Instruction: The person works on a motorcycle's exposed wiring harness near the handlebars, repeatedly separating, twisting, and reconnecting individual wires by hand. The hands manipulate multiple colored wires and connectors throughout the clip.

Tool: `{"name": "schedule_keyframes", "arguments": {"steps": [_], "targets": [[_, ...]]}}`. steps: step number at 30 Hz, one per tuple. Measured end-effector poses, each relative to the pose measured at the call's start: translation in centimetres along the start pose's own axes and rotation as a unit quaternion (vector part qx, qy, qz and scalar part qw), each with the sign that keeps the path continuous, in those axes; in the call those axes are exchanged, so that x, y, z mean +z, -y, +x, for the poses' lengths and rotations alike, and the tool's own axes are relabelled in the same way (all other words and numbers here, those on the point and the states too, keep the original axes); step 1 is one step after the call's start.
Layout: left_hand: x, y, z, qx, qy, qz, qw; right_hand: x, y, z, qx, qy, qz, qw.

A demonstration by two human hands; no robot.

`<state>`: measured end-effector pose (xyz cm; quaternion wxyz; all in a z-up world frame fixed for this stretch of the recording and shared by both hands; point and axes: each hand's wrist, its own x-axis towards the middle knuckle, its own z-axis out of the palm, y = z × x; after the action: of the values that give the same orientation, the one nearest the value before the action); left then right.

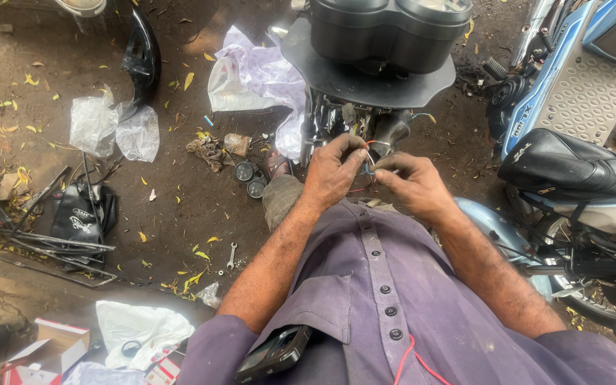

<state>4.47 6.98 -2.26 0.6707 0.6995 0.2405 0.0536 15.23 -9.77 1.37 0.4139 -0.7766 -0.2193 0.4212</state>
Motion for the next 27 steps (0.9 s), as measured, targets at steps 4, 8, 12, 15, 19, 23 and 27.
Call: {"name": "schedule_keyframes", "arguments": {"steps": [4,8,12,15,19,23,27], "targets": [[0.3,-0.3,-0.1,0.013,-0.009,0.008,1.000,1.1,-0.2,0.7,0.112,0.019,0.290,0.950],[0.2,-0.3,-0.1,0.003,-0.011,-0.003,1.000,1.6,-0.4,0.6,0.111,0.009,0.395,0.912],[0.0,-0.3,-0.2,-0.011,-0.009,0.000,1.000,1.6,-0.7,0.8,0.141,-0.034,0.387,0.911],[0.0,-0.3,0.0,0.000,0.007,0.008,1.000,1.3,-1.0,1.1,0.160,-0.008,0.381,0.911],[-0.2,-0.3,0.0,-0.006,0.012,0.014,1.000,0.6,-1.3,1.0,0.147,-0.004,0.366,0.919],[-0.2,-0.2,0.0,-0.029,0.019,0.040,0.999,-0.3,-1.3,0.8,0.149,0.012,0.351,0.924],[0.0,-0.1,0.1,-0.047,0.020,0.048,0.998,-0.8,-1.0,1.0,0.158,0.025,0.390,0.907]]}}
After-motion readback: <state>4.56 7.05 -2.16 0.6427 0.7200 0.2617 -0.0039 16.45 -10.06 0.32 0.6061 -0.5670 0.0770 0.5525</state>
